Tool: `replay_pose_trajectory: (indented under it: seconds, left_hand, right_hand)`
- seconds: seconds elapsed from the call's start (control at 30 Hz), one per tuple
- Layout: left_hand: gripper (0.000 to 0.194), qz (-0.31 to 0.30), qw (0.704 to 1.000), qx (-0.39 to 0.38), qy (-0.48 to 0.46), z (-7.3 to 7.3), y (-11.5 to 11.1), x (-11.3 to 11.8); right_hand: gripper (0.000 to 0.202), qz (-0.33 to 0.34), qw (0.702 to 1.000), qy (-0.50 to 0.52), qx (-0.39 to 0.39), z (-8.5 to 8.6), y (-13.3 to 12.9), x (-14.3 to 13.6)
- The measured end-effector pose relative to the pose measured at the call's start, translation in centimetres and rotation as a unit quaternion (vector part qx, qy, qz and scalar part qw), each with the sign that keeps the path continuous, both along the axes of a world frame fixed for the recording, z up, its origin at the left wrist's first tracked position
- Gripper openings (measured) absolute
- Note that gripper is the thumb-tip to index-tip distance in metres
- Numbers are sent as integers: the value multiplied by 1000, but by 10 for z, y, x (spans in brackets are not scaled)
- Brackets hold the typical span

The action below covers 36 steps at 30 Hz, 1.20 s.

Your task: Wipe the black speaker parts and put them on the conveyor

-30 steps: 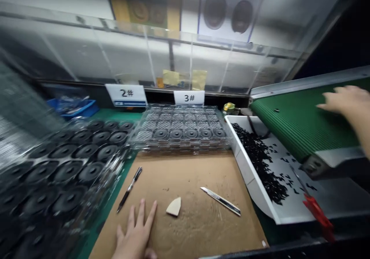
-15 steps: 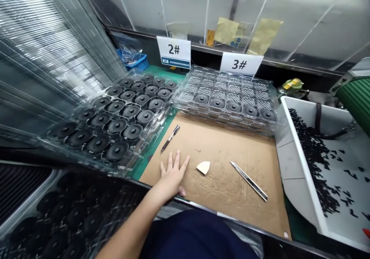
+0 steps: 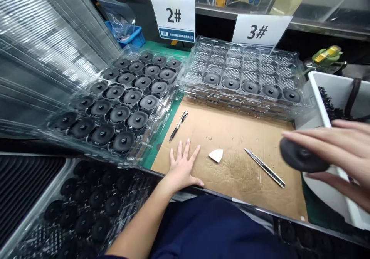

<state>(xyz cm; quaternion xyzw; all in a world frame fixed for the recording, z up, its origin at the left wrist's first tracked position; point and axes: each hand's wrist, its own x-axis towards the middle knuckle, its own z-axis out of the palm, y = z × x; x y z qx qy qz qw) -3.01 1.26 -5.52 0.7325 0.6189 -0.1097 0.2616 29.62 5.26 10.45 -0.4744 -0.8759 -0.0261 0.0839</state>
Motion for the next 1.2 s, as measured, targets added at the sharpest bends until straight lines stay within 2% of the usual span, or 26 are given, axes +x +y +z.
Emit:
replay_pose_trajectory:
  seconds: [0.1,0.23,0.37,0.47,0.6,0.67,0.77,0.83,0.87,0.93,0.97,1.0,1.1,1.2]
  left_hand:
    - [126,2,1000,6,-5,-2,-2,-1]
    - [126,9,1000,7,-17,-3,-2,-1]
    - [127,22,999,7,-39,-2,-2,1]
    - [127,37,997,8,-66,-2,-2,1]
    - [125,62,989,22,-129,0,-1,-1]
    - [109,81,980,31,-178,3,-2,-3]
    - [69,107,957,38,-266,11,-8,-4]
    - [58,136,919,18,-369,17,-15,-2]
    - [58,163,880,-10,-445,20,-19,0]
    - [59,231,764,-87,-596,24,-27,5]
    - [59,265,702,-124,-650,26,-30,7]
    - [59,294,653,-153,-681,27,-33,10]
    - [58,350,584,-196,-706,32,-35,14]
    - [67,374,545,-221,-717,35,-33,13]
  right_hand:
    - [49,69,993,-48,-78,-31,3,-28]
    - [59,56,987,-19,-147,-78,1,-69]
    - [66,27,973,56,-223,-108,-10,-94]
    - [69,9,963,93,-252,-116,-18,-99]
    - [67,7,955,134,-265,-115,-25,-94]
    - [66,1,948,171,-268,-114,-29,-93]
    - [64,-20,931,247,-267,-114,-39,-100]
    - [65,-39,917,287,-273,-115,-45,-109]
    - [66,-47,910,304,-277,-115,-48,-114]
    - [68,-54,898,335,-279,-116,-53,-125]
    - [69,-52,893,350,-279,-116,-55,-130]
    - [70,-47,888,362,-278,-116,-56,-135]
    - [73,-32,881,383,-276,-114,-57,-146]
    - [71,-38,886,376,-269,-112,-55,-154]
